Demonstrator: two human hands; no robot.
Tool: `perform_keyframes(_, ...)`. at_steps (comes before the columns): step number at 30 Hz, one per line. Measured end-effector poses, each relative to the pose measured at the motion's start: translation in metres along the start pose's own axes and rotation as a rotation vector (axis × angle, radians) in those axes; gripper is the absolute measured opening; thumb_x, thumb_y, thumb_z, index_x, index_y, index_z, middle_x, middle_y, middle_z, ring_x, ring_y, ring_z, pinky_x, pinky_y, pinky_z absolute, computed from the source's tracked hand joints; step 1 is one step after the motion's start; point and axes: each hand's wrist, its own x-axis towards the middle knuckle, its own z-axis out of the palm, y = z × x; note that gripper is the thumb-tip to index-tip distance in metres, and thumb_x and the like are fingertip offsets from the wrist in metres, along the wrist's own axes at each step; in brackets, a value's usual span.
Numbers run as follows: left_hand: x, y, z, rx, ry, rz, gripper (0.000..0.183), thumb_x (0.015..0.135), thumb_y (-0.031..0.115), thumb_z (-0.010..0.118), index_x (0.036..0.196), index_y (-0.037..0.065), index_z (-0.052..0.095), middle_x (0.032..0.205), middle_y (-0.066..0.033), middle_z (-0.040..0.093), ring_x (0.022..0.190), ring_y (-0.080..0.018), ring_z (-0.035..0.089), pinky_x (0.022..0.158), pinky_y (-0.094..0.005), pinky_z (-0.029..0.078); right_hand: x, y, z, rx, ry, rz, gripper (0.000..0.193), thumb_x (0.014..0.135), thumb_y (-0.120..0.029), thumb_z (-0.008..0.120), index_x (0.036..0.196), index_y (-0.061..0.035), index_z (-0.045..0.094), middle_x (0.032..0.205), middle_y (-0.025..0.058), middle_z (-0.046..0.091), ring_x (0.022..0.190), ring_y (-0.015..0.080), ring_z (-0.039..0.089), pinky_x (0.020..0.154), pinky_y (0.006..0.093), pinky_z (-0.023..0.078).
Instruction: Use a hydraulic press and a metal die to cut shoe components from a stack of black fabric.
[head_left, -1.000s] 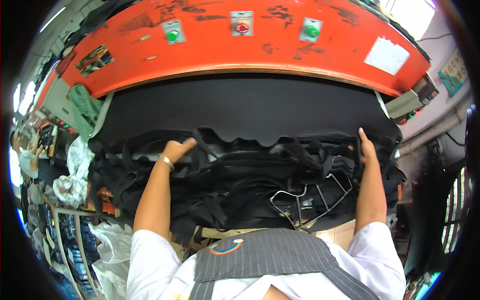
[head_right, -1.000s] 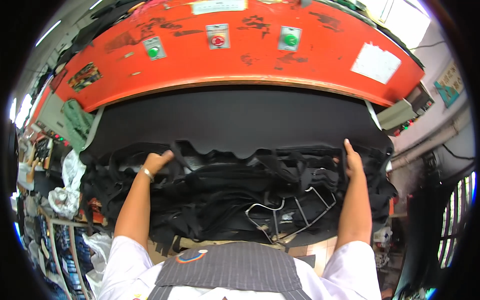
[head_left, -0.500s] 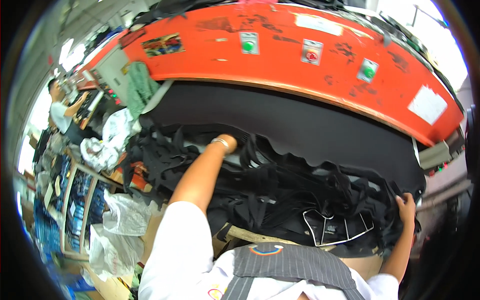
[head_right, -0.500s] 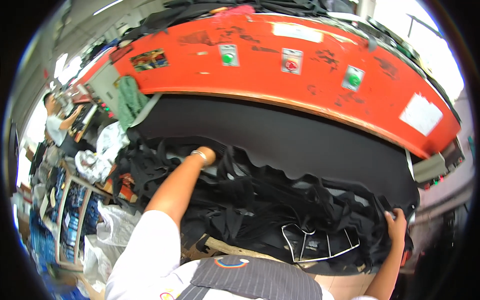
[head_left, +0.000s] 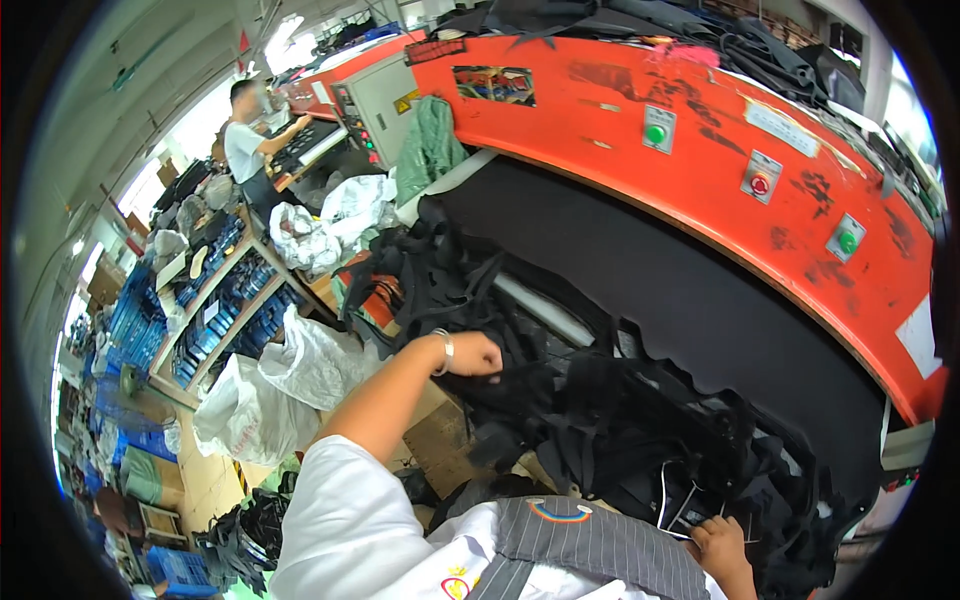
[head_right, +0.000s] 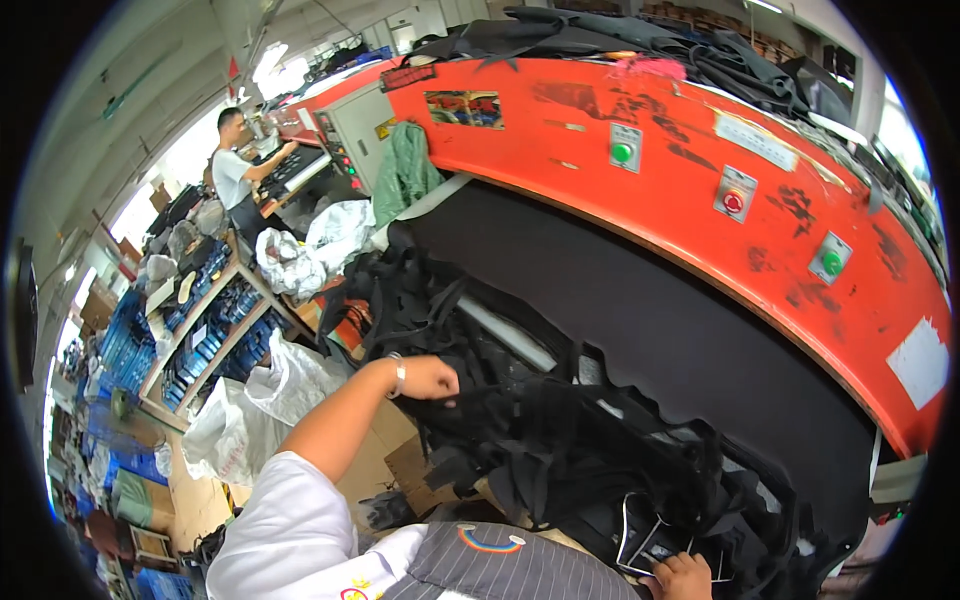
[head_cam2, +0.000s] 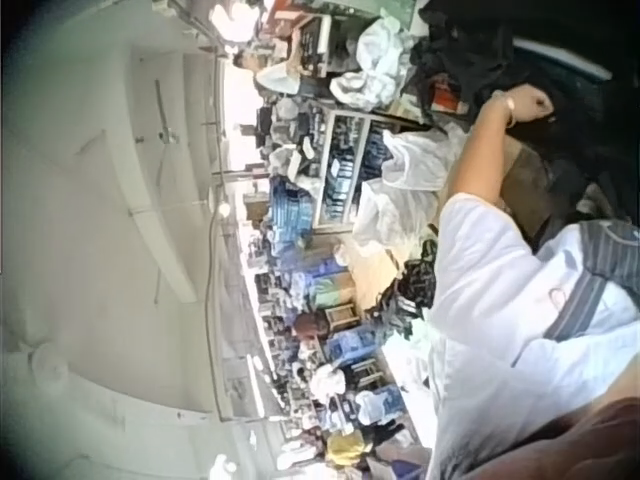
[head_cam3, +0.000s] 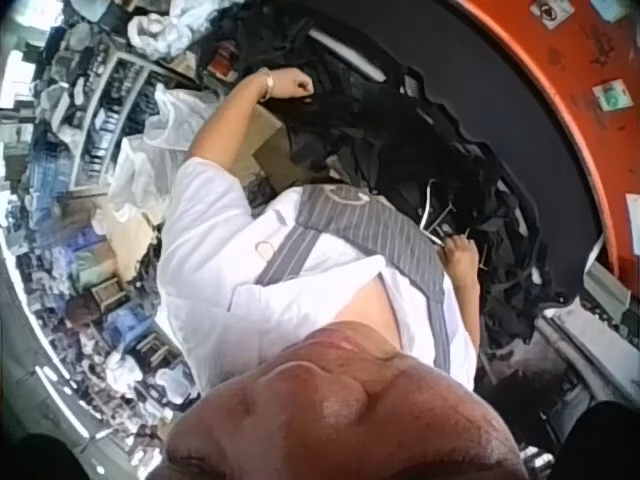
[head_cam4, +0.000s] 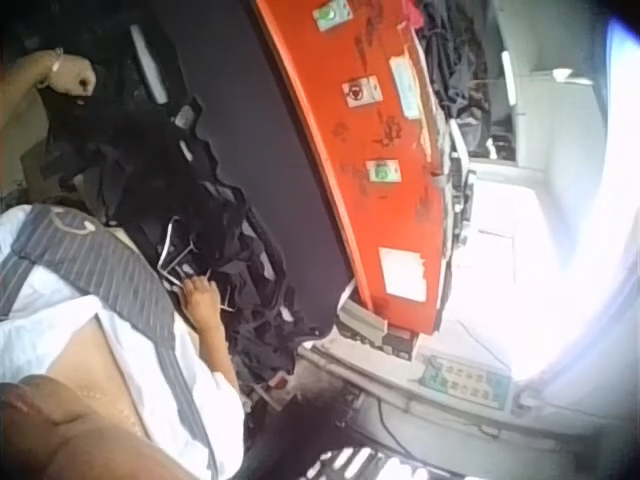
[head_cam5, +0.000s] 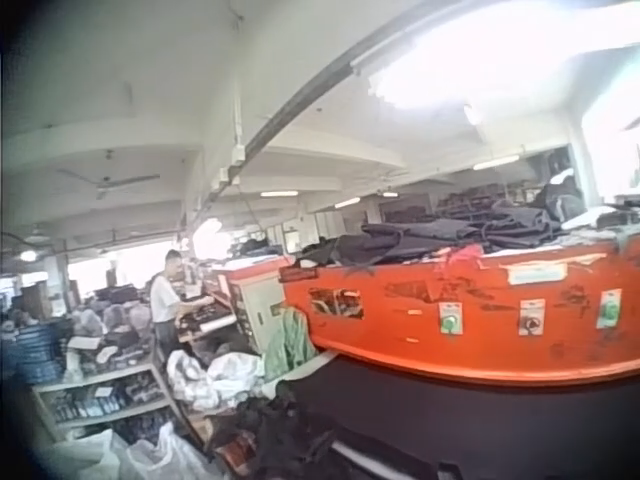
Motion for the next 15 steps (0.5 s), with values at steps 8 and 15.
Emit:
perform_keyframes(8,-0.036,-0.135,-0.085,-0.362,1.004,-0.300,0.016,0.084,0.017,0.069,0.093,0.004,0.067,0.081,-0.0043,0.068,0.073,-0.0122,0.063,0.070,-0.0274,0.050,0.011,-0.028,-0.074,0.184,0.130,0.253,0.017,0.089,-0.014,0.059,0.098,0.0004,0.059,0.088,0.0218,0.059,0.080,0.0441,0.056,0.070,0.0477,0.046)
perform_keyframes(15,0.019,-0.317,-0.156,0.199,1.331,-0.536,0.030,0.081,0.015,0.067,0.109,0.007,0.063,0.095,-0.0173,0.067,0.093,-0.0334,0.065,0.084,-0.0416,0.051,0.022,-0.041,-0.126,0.538,0.610,0.840,0.028,0.101,-0.031,0.045,0.094,-0.0046,0.053,0.066,-0.0009,0.042,0.049,0.0057,0.044,0.043,0.0217,0.032)
